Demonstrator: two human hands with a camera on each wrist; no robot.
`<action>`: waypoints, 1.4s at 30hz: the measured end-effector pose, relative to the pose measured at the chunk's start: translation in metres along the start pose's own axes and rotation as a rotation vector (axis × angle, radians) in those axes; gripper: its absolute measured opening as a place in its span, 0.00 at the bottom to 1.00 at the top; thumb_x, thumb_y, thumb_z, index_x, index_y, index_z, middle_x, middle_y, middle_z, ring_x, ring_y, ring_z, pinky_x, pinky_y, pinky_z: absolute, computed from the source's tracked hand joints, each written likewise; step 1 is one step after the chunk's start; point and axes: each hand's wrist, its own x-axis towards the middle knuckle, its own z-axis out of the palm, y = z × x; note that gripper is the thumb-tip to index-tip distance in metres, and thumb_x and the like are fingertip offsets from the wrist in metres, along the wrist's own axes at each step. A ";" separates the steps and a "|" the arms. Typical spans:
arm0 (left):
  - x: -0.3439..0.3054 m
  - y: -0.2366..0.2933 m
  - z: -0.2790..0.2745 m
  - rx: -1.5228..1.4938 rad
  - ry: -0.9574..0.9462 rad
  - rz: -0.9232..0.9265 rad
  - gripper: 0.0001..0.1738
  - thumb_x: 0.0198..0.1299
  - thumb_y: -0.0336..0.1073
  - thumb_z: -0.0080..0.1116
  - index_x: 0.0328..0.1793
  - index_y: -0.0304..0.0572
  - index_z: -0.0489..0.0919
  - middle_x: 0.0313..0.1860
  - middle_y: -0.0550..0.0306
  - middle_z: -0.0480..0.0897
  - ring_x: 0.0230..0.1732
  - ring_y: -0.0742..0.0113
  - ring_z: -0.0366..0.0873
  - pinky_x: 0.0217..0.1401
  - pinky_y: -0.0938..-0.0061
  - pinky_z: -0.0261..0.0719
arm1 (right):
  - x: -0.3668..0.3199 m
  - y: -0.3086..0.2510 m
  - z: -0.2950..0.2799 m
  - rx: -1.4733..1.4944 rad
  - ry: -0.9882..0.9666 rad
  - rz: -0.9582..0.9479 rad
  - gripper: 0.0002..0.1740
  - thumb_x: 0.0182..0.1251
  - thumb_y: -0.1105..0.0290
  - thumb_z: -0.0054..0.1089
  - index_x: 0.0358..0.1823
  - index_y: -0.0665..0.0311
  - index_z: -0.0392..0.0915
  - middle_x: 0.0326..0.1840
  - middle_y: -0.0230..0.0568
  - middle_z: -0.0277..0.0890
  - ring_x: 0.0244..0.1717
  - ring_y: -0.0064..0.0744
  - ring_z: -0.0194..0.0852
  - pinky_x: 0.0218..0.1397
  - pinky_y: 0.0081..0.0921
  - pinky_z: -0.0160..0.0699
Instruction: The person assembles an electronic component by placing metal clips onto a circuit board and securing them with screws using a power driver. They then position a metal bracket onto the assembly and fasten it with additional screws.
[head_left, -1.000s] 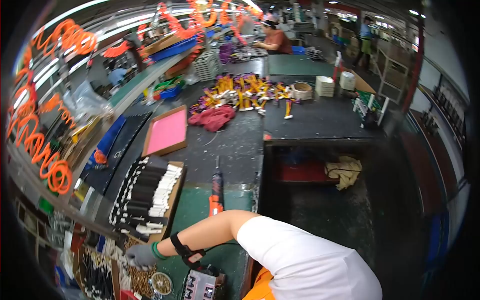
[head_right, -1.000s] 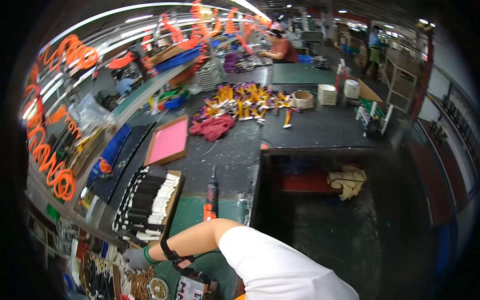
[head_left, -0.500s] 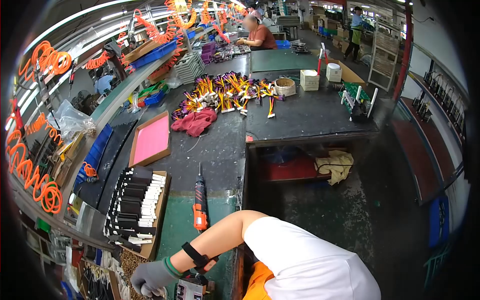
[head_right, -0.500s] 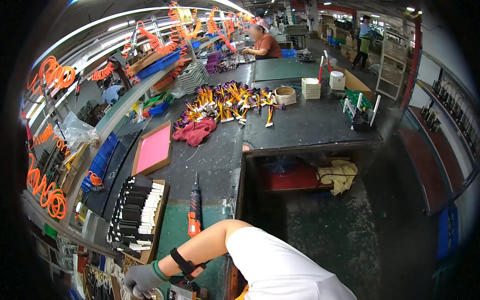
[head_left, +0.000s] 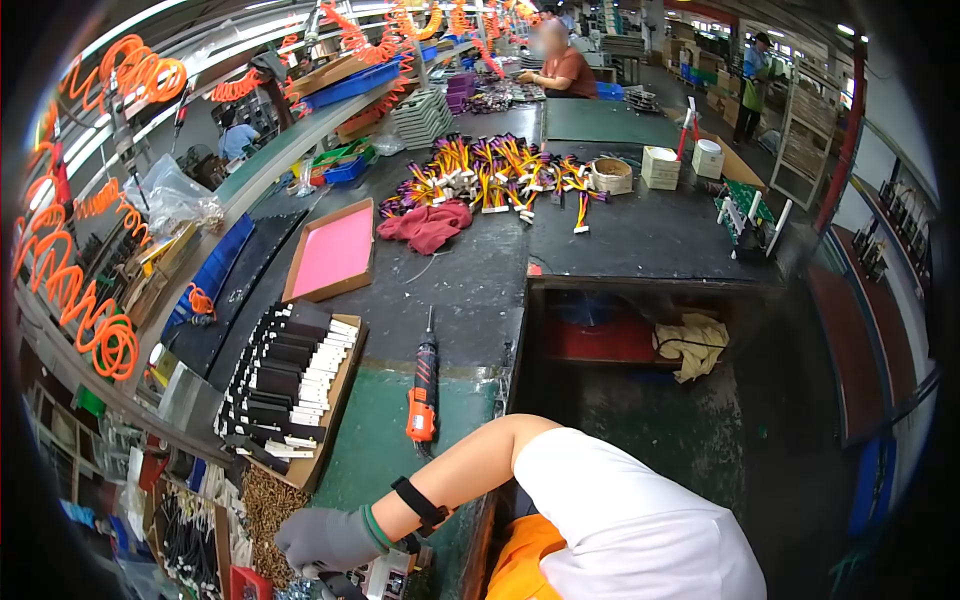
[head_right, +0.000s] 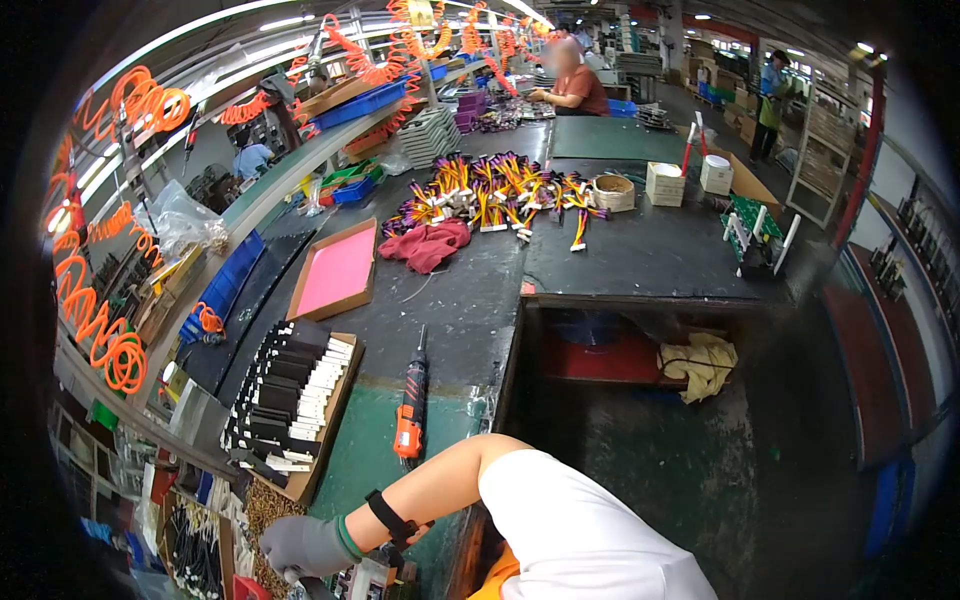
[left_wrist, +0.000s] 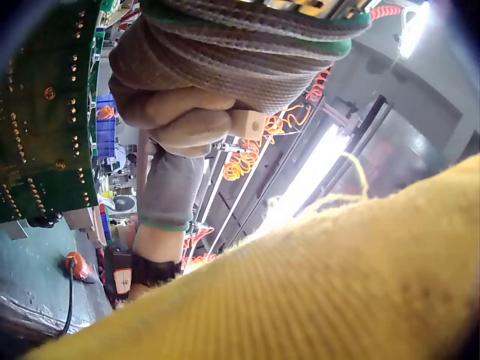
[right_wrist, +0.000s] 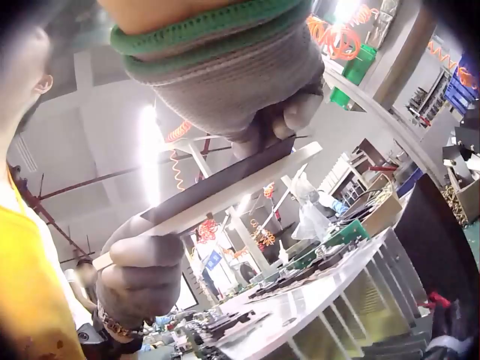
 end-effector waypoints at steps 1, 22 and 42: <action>-0.001 0.004 0.000 -0.001 0.005 -0.008 0.21 0.70 0.27 0.42 0.67 0.26 0.66 0.68 0.31 0.69 0.63 0.44 0.71 0.64 0.62 0.68 | 0.002 0.001 -0.004 -0.018 -0.017 -0.002 0.04 0.46 0.67 0.65 0.22 0.57 0.80 0.32 0.40 0.73 0.39 0.47 0.75 0.39 0.41 0.74; -0.010 -0.005 0.007 -0.078 0.093 0.042 0.08 0.63 0.21 0.50 0.47 0.28 0.70 0.65 0.27 0.71 0.56 0.31 0.76 0.53 0.55 0.78 | -0.006 -0.006 -0.012 -0.190 -0.198 -0.122 0.07 0.49 0.63 0.64 0.24 0.58 0.78 0.32 0.40 0.73 0.38 0.45 0.76 0.40 0.40 0.74; -0.028 -0.018 0.009 -0.438 0.035 -0.341 0.20 0.66 0.25 0.52 0.64 0.42 0.69 0.68 0.37 0.70 0.64 0.40 0.72 0.51 0.67 0.78 | -0.007 0.023 -0.080 0.049 -0.239 -0.049 0.16 0.52 0.70 0.62 0.45 0.58 0.79 0.41 0.44 0.78 0.44 0.46 0.77 0.47 0.38 0.78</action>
